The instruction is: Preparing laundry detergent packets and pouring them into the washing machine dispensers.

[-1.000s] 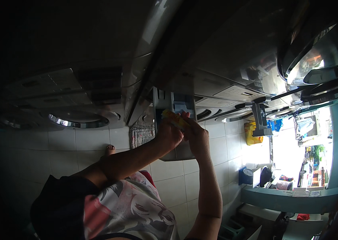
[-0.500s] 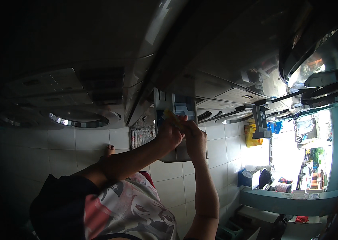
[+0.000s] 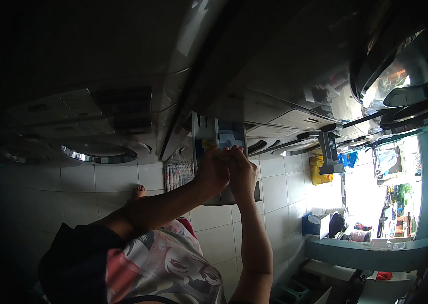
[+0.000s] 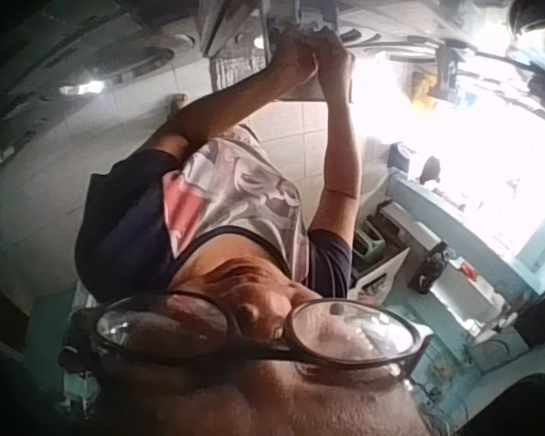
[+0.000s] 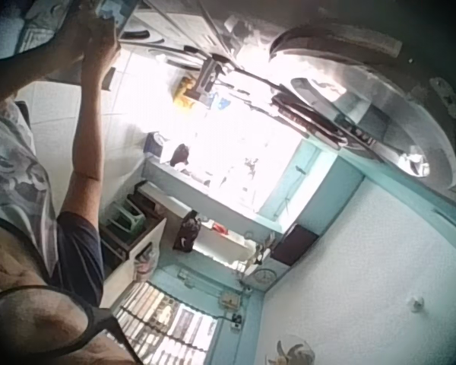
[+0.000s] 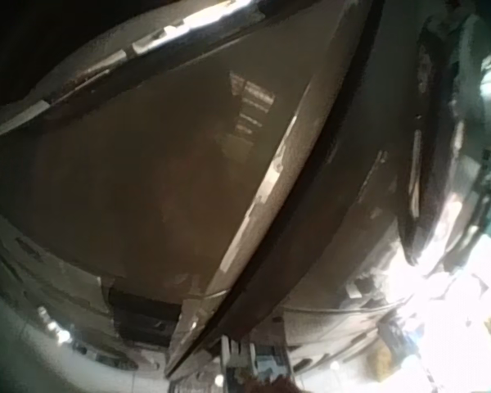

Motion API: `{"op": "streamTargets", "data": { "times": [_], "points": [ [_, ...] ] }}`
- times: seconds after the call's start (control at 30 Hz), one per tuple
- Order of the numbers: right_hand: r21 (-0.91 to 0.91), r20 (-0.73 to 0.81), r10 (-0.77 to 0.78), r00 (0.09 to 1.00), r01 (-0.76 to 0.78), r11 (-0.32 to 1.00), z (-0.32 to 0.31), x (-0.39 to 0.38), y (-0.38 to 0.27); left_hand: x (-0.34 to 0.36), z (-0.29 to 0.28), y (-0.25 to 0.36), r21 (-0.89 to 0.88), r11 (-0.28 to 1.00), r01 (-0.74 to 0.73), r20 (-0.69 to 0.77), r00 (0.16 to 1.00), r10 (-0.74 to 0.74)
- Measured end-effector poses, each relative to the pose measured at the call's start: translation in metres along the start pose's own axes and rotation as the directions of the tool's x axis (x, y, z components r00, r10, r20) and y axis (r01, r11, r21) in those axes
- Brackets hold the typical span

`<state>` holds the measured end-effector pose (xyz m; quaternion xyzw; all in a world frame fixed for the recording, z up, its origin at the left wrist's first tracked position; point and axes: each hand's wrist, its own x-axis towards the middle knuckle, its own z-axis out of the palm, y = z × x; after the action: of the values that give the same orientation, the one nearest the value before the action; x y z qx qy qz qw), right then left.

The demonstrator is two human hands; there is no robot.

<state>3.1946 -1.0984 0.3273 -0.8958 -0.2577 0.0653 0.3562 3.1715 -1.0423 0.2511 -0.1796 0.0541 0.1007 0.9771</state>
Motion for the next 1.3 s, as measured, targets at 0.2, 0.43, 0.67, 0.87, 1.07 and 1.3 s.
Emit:
{"op": "streamTargets", "data": {
  "times": [0.2, 0.43, 0.67, 0.87, 1.07, 1.3],
  "points": [
    [-0.15, -0.048, -0.201, 0.978, 0.192, 0.97, 0.009, 0.0, 0.014, -0.014, 0.011, -0.004, 0.218, 0.971, 0.102, -0.023, 0.995, -0.1],
    [-0.17, -0.049, -0.113, 0.992, 0.104, 0.98, 0.012, -0.004, 0.005, -0.014, 0.006, 0.001, 0.202, 0.974, 0.099, 0.028, 0.994, -0.107],
    [-0.001, 0.008, -0.033, 0.999, 0.033, 0.999, 0.001, -0.007, 0.007, -0.011, 0.002, -0.002, 0.414, 0.91, -0.023, -0.041, 0.998, 0.043],
    [-0.153, 0.215, 0.214, 0.953, -0.184, 0.971, -0.014, 0.0, 0.006, -0.02, 0.02, -0.003, 0.393, 0.919, -0.008, -0.13, 0.989, 0.064],
    [0.004, 0.341, 0.236, 0.91, -0.252, 0.968, -0.012, 0.004, 0.006, -0.013, 0.004, 0.0, 0.359, 0.932, -0.05, -0.006, 0.998, 0.056],
    [-0.003, 0.285, 0.174, 0.943, -0.181, 0.984, 0.007, 0.005, 0.022, -0.008, 0.005, 0.008, 0.38, 0.925, 0.001, -0.06, 0.998, 0.023]
  ]
}}
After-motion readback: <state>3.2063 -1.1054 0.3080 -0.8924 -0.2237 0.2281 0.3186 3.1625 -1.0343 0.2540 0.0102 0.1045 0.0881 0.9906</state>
